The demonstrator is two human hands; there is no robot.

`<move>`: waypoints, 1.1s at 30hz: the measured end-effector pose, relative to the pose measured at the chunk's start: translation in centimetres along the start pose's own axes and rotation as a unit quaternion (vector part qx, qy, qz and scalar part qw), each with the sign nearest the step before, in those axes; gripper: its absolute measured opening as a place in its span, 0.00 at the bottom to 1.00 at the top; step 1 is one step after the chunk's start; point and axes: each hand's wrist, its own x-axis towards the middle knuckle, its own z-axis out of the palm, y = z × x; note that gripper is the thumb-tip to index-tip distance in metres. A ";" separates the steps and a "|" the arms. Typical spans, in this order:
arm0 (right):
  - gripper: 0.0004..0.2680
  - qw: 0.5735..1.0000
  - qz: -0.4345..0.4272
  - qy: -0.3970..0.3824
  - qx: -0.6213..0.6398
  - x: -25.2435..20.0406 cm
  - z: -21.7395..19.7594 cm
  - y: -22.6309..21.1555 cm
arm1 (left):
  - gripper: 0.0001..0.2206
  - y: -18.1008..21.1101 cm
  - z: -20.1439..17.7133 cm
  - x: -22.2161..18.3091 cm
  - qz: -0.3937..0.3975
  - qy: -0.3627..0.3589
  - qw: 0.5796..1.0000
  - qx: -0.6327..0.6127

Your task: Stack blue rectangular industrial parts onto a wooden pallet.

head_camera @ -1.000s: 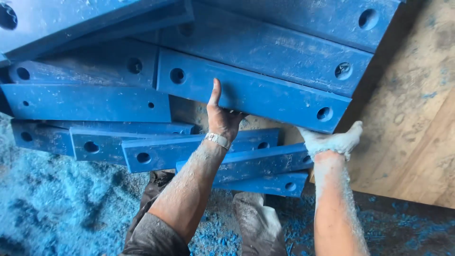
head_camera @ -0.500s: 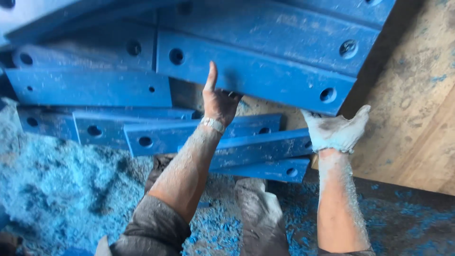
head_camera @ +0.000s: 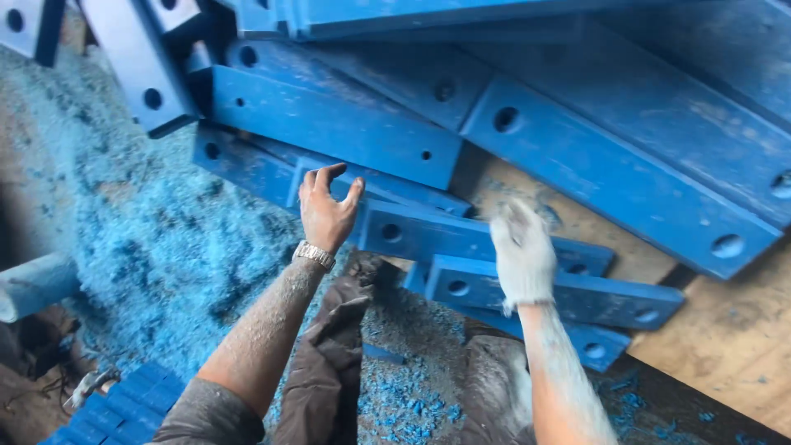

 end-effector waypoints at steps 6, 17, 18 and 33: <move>0.36 0.950 0.126 -0.060 -0.280 8.5 13.3 -0.4 | 0.23 -4.7 -4.6 0.7 -0.157 -0.087 0.974 -0.138; 0.18 0.941 0.305 -0.077 0.126 1.0 7.4 -7.9 | 0.36 -2.7 -7.8 5.2 0.065 -0.033 0.994 -0.076; 0.19 0.932 0.311 -0.044 0.182 0.2 6.6 -6.0 | 0.41 -2.4 -8.1 5.7 0.225 -0.029 0.974 -0.010; 0.21 0.858 0.358 0.179 0.322 -4.4 -12.2 15.7 | 0.25 8.1 5.3 4.9 0.508 -0.194 0.837 0.066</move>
